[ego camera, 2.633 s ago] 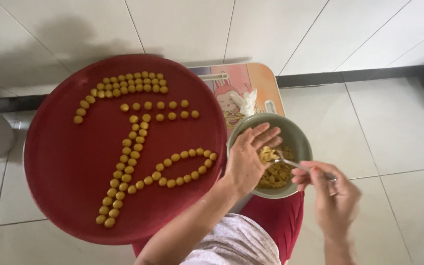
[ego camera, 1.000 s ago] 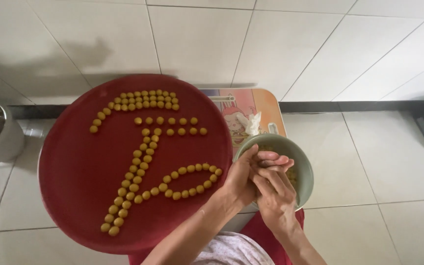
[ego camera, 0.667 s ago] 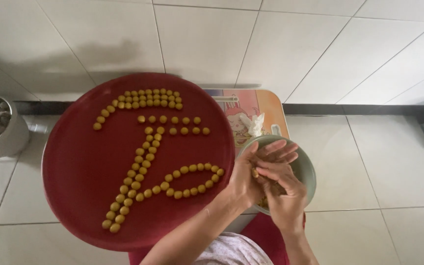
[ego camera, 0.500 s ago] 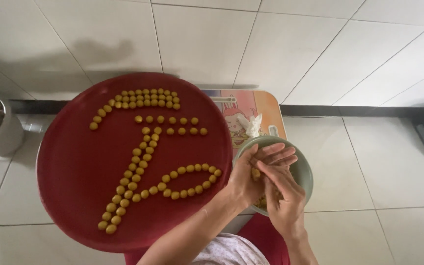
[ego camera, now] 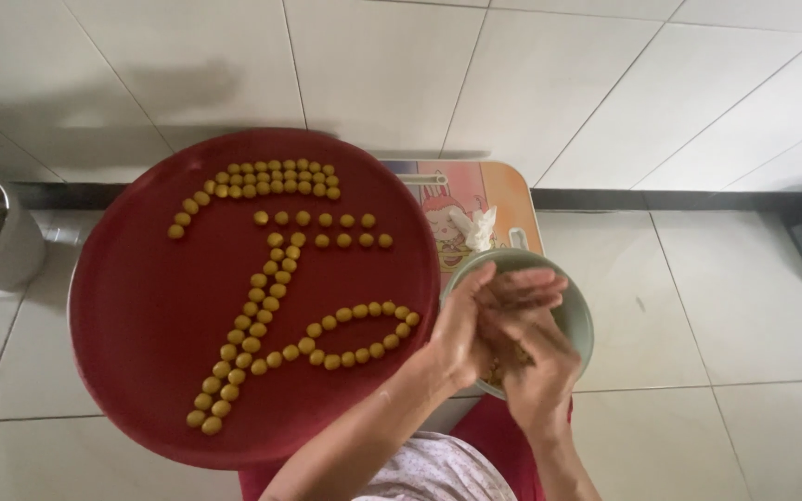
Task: The person is preparing small pastry balls by scooping dough from a bowl, rolling it between their hands, and arranging the balls in a pattern on a large red tray.
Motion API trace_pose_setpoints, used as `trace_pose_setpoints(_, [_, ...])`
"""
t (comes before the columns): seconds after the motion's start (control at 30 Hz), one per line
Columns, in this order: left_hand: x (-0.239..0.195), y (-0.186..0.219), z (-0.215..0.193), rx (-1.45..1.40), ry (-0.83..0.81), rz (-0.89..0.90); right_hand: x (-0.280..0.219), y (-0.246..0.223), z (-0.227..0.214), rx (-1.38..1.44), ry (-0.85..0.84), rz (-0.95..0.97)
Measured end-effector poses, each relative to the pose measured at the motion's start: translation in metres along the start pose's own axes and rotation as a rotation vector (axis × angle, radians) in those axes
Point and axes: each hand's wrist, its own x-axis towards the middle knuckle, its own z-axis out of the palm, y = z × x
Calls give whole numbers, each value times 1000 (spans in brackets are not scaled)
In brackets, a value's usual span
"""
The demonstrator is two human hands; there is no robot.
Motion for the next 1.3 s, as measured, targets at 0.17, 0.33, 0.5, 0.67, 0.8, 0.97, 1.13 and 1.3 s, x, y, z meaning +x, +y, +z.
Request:
trace_pose_setpoints(0.17, [9, -12, -11, -354, -3, -47, -1, 2, 4, 403, 87, 386])
trace_pose_setpoints(0.33, [9, -15, -10, -256, 74, -8, -2, -4, 7, 140, 58, 142])
trace_pose_setpoints(0.5, [5, -8, -2, -231, 120, -7, -5, 1, -3, 7, 14, -78])
trace_pose_setpoints(0.67, [-8, 0, 13, -168, 118, 2, -6, -6, -1, 37, 55, -81])
trace_pose_setpoints(0.8, [-14, -3, 15, 5, 168, 18, 0, -14, 4, 45, 77, -180])
trace_pose_setpoints(0.97, [-5, -4, -3, -58, 54, -39, 0, 7, -9, 131, -35, -32])
trace_pose_setpoints(1.13, [-10, -3, -7, -248, -84, -57, -6, 7, -8, 216, -74, -21])
trace_pose_setpoints(1.3, [-9, -6, -6, -312, 9, -36, -5, 4, -19, 187, -185, -21])
